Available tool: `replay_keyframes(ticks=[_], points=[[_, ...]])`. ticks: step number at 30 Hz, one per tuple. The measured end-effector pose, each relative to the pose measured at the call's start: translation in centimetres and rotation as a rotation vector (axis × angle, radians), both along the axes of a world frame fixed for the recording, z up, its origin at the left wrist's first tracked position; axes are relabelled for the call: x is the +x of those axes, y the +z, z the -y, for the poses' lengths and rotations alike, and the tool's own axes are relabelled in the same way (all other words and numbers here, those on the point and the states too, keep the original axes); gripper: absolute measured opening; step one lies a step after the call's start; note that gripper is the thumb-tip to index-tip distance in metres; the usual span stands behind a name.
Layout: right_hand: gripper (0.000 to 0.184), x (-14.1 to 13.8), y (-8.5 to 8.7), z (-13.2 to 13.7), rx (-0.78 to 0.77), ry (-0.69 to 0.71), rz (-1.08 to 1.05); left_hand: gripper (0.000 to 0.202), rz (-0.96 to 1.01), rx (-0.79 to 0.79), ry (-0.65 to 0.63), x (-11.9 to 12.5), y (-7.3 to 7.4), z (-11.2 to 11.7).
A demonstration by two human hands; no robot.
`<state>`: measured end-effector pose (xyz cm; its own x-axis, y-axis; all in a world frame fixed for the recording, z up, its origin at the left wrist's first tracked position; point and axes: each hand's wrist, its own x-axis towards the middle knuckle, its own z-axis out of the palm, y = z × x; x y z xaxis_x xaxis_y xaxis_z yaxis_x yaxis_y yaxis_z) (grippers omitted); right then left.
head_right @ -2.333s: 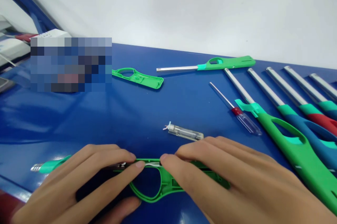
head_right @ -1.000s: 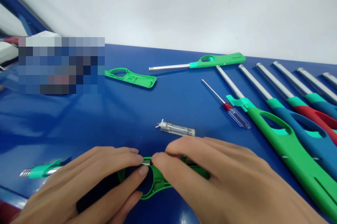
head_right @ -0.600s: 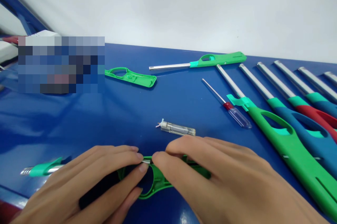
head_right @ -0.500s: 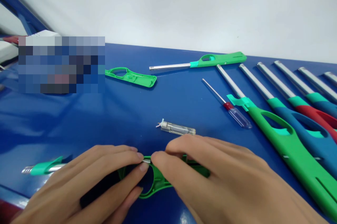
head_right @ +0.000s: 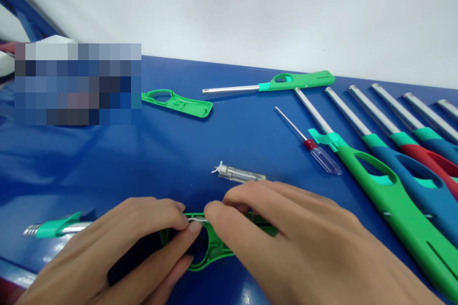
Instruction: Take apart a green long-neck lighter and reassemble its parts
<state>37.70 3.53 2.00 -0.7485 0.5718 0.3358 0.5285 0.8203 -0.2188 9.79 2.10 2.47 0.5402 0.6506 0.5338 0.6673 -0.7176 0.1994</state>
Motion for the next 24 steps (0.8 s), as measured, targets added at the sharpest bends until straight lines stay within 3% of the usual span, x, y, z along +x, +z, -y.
replay_keyframes(ticks=[7, 17, 24], points=[[0.039, -0.5, 0.1, 0.4, 0.116, -0.028, 0.083, 0.022, -0.058, 0.035, 0.058, -1.7, -1.2, 1.9], [0.041, -1.6, -0.4, 0.5, -0.026, -0.061, -0.106, 0.018, -0.073, 0.025, 0.044, -3.6, -3.0, 3.6], [0.04, -1.6, 0.1, 0.1, -0.044, -0.036, -0.113, 0.05, -0.043, -0.03, 0.002, -4.6, -4.4, 4.9]])
